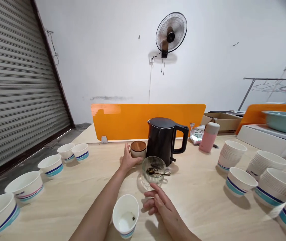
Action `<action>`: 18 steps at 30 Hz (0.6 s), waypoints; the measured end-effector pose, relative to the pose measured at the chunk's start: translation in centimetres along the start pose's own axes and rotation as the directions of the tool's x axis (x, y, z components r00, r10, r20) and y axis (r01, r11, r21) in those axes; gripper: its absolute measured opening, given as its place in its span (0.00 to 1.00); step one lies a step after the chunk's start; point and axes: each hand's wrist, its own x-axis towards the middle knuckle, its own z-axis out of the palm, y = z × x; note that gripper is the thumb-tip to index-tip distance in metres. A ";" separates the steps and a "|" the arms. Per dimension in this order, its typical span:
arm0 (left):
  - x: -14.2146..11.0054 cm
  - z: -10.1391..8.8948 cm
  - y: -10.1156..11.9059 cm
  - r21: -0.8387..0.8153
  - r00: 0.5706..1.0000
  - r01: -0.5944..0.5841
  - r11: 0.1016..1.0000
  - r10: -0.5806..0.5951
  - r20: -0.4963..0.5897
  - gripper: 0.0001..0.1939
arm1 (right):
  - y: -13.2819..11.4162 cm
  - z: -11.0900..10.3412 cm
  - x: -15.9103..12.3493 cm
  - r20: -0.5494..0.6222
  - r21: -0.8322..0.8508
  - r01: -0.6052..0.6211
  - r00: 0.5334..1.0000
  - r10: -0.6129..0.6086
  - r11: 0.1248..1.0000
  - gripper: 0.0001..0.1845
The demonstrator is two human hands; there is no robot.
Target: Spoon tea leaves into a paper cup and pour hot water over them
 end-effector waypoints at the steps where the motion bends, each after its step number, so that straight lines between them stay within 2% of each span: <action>1: 0.1 0.1 0.0 0.015 1.000 -0.001 1.000 0.001 -0.003 0.67 | 0.1 0.0 0.1 0.004 -0.001 -0.002 1.000 0.002 1.000 0.50; 7: 0.4 0.2 0.5 0.098 0.999 0.035 0.995 -0.033 -0.019 0.64 | 0.2 0.0 0.3 -0.004 -0.013 -0.022 1.000 0.022 1.000 0.50; 12: -1.0 -0.1 2.0 0.077 0.999 -0.002 0.997 0.005 -0.042 0.45 | -0.1 -0.1 0.4 0.000 -0.012 -0.004 1.000 0.004 1.000 0.51; 18: -4.3 -2.7 2.3 0.069 0.998 0.029 0.997 -0.024 -0.065 0.44 | 0.0 -0.1 0.3 0.005 0.005 0.007 1.000 -0.007 1.000 0.51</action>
